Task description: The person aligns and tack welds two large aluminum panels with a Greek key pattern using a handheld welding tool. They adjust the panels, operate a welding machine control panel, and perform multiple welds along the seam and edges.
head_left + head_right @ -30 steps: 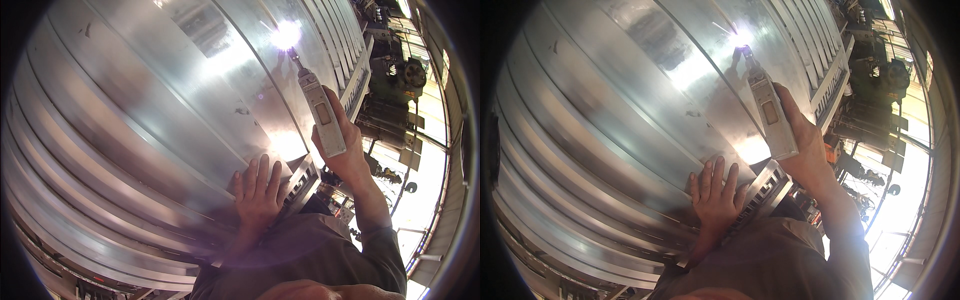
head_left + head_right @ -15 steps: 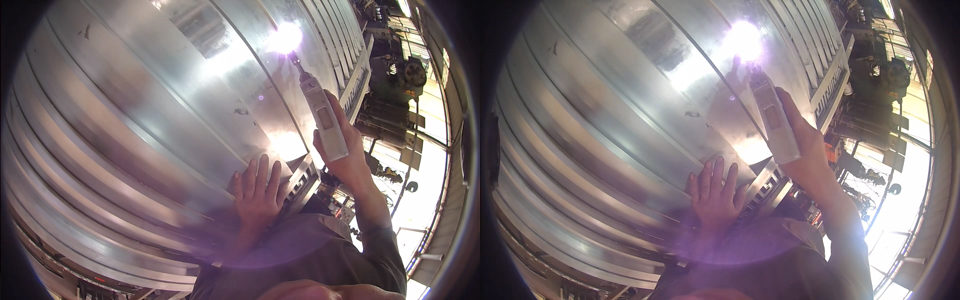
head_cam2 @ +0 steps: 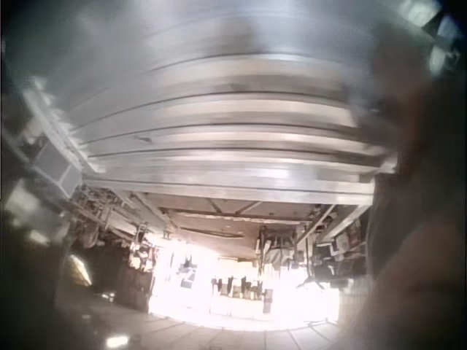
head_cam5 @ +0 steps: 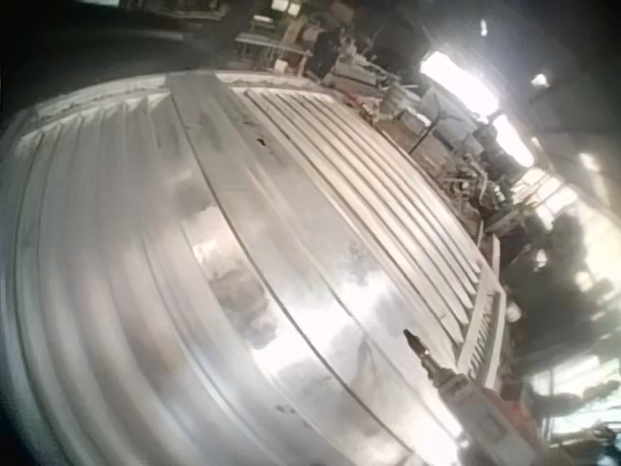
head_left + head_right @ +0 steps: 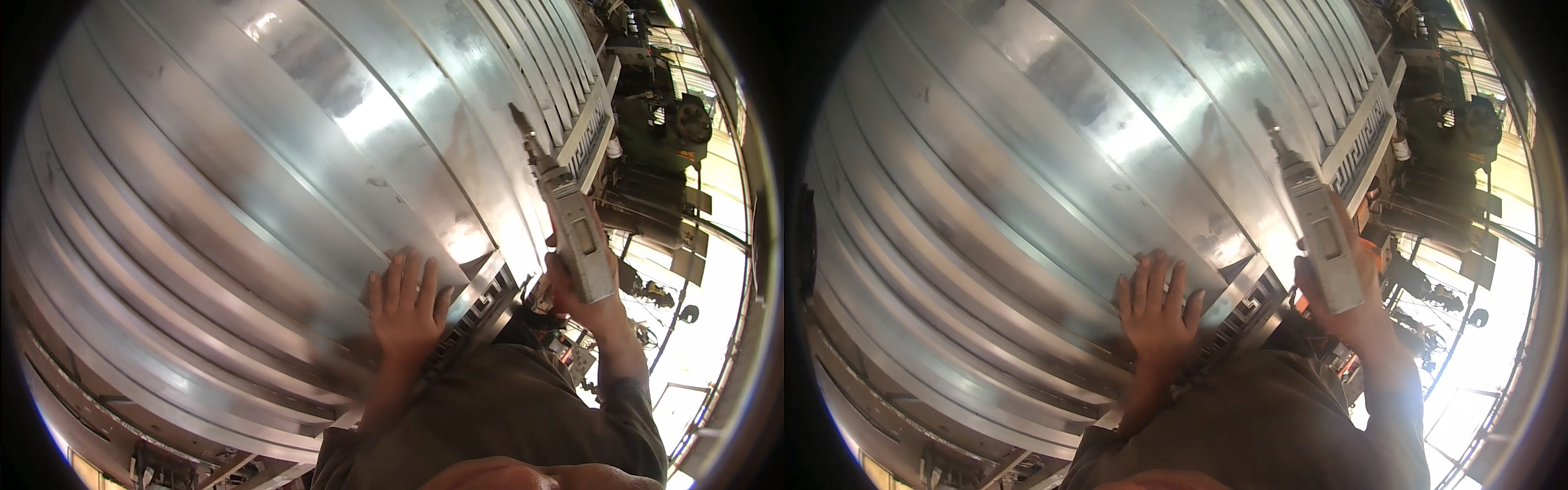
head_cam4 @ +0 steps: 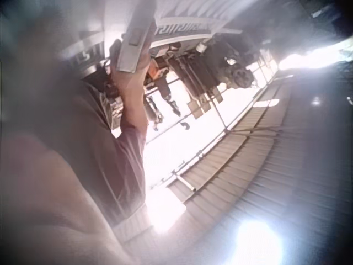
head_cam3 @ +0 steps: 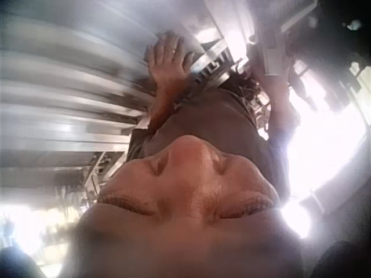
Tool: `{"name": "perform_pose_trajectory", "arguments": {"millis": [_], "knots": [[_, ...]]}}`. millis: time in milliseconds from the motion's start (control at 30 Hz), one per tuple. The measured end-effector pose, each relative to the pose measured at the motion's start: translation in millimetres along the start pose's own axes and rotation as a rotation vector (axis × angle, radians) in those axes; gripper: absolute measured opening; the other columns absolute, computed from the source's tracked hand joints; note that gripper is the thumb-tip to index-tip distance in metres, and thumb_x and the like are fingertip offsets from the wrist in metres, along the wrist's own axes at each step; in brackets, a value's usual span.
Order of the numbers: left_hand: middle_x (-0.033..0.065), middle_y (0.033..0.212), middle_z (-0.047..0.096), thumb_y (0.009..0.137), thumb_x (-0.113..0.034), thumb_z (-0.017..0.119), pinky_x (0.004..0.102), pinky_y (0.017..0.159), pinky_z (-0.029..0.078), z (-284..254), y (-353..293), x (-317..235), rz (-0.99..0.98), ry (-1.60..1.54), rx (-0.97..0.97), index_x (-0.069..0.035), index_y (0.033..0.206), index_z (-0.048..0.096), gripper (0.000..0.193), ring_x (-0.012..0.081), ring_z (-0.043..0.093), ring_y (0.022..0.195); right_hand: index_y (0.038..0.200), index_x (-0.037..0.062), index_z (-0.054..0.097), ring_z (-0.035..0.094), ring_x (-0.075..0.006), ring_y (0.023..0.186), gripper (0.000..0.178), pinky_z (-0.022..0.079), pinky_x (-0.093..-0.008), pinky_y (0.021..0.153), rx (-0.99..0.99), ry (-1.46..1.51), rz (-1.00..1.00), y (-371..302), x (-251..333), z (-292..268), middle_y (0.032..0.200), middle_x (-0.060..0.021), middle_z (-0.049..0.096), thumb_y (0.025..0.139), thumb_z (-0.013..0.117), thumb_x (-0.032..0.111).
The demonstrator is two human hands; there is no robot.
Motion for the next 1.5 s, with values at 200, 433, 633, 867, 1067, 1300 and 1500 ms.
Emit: {"name": "perform_pose_trajectory", "arguments": {"millis": [200, 433, 633, 867, 1067, 1300, 1500], "knots": [[0.0126, 0.152, 0.064, 0.1, -0.041, 0.07, 0.0648, 0.12, 0.039, -4.6, 7.0, -6.4, 0.019, 0.089, -0.024, -0.012, 0.137, 0.073, 0.047, 0.0384, 0.057, 0.142, 0.125, -0.0002, 0.068, 0.067, -0.0152, 0.078, 0.028, 0.054, -0.0326, 0.067, -0.112, -0.054, 0.116, -7.2, -70.6, -86.1, 0.093, -0.006, 0.071, 0.099, 0.074, 0.008], [0.0108, 0.143, 0.07, 0.098, -0.034, 0.073, 0.0599, 0.123, 0.039, -6.2, 9.9, -14.8, 0.018, 0.143, -0.089, -0.009, 0.13, 0.075, 0.041, 0.034, 0.058, 0.142, 0.128, 0.0, 0.067, 0.062, -0.0109, 0.075, 0.033, 0.051, -0.0317, 0.065, -0.335, -0.008, -0.161, 58.1, -187.0, -180.1, 0.086, -0.0013, 0.067, 0.099, 0.074, 0.014], [0.0104, 0.142, 0.07, 0.099, -0.031, 0.075, 0.0579, 0.124, 0.038, -5.5, 10.6, -22.3, 0.02, 0.144, -0.145, -0.008, 0.131, 0.075, 0.04, 0.0326, 0.058, 0.143, 0.171, 0.0189, 0.036, 0.073, -0.0479, 0.112, 0.09, 0.057, -0.0536, 0.097, -0.41, -0.273, -0.11, 156.1, -266.5, -183.1, 0.118, -0.0302, 0.076, 0.09, 0.074, 0.029], [0.0147, 0.146, 0.067, 0.101, -0.031, 0.074, 0.0585, 0.123, 0.04, 7.5, -18.8, -63.3, -0.127, 0.249, -0.163, -0.006, 0.132, 0.075, 0.04, 0.0393, 0.056, 0.143, 0.173, 0.022, 0.023, 0.073, -0.0505, 0.113, 0.094, 0.057, -0.0591, 0.099, -0.251, -0.301, -0.098, 219.1, -324.1, -115.4, 0.12, -0.0312, 0.075, 0.093, 0.072, 0.029], [0.0237, 0.153, 0.06, 0.098, -0.03, 0.076, 0.0604, 0.122, 0.039, 44.2, -97.5, -123.3, -0.273, 0.299, -0.284, -0.007, 0.143, 0.068, 0.051, 0.0457, 0.054, 0.144, 0.174, 0.0231, 0.017, 0.071, -0.0516, 0.116, 0.1, 0.057, -0.0607, 0.1, -0.184, -0.208, -0.096, 236.3, -328.3, -95.1, 0.127, -0.0294, 0.074, 0.092, 0.074, 0.026], [0.0223, 0.171, 0.04, 0.1, -0.036, 0.072, 0.0608, 0.129, 0.028, 89.5, -181.3, -150.1, -0.564, 0.526, -0.28, -0.015, 0.162, 0.052, 0.068, 0.0439, 0.038, 0.158, 0.171, 0.0174, 0.018, 0.072, -0.0518, 0.115, 0.096, 0.056, -0.0602, 0.1, -0.186, -0.161, -0.174, 247.3, -328.8, -83.9, 0.126, -0.0311, 0.074, 0.093, 0.072, 0.023], [0.0187, 0.174, 0.038, 0.103, -0.044, 0.065, 0.0579, 0.133, 0.021, 115.7, -205.5, -147.4, -0.733, 0.484, -0.231, -0.017, 0.163, 0.052, 0.067, 0.0408, 0.032, 0.162, 0.17, 0.0131, 0.014, 0.071, -0.0515, 0.119, 0.099, 0.057, -0.0599, 0.101, -0.137, -0.178, -0.162, 246.2, -327.5, -81.8, 0.138, -0.0346, 0.067, 0.091, 0.072, 0.022]]}}
Point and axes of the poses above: each hand's wrist, its own y-axis towards the middle knuckle, its own z-axis out of the palm, x = y × z, the point moved 2 cm from there along y, towards the middle knuckle
